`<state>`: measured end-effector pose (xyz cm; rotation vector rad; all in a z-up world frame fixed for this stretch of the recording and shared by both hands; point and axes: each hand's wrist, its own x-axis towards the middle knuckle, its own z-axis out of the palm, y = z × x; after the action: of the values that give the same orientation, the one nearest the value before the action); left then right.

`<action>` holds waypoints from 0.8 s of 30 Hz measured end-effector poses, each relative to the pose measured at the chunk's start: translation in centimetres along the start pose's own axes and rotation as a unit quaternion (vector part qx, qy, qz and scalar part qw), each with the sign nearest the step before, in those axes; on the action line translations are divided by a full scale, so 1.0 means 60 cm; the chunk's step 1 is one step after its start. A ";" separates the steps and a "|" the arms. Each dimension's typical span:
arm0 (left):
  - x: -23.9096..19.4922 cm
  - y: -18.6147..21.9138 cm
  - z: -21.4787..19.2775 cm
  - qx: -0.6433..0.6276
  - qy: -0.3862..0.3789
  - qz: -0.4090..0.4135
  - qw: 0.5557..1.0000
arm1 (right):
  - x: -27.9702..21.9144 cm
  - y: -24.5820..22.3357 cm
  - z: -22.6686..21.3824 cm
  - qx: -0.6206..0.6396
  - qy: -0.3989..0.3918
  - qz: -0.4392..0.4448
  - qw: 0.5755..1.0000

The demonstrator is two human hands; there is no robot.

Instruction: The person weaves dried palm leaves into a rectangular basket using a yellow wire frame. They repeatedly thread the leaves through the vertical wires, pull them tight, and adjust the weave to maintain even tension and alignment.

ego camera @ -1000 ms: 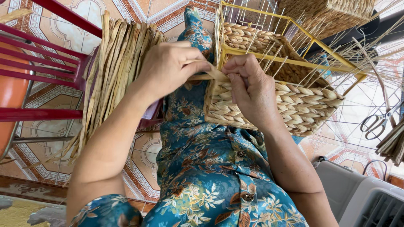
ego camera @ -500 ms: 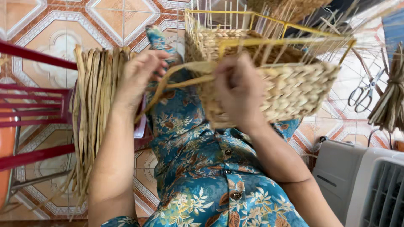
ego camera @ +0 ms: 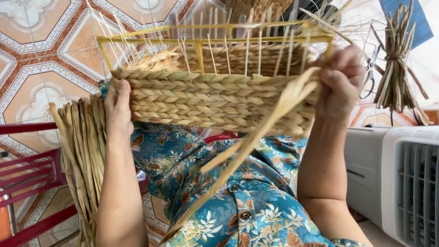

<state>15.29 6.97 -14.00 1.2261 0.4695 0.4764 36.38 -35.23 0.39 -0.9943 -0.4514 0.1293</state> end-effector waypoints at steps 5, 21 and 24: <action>-0.051 -0.027 0.045 0.089 0.063 0.038 0.993 | -0.016 0.104 -0.086 -0.025 0.053 0.096 0.994; -0.080 -0.026 0.080 0.344 0.104 0.105 0.927 | -0.025 0.083 -0.104 -0.614 -0.108 -0.019 0.781; -0.074 0.010 0.096 0.580 0.127 0.277 0.755 | 0.005 0.092 -0.101 -0.576 -0.171 -0.068 0.796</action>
<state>14.95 0.13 -11.51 2.5747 0.6592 0.9250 39.77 -36.88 -6.92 -2.1571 -0.9836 -0.1317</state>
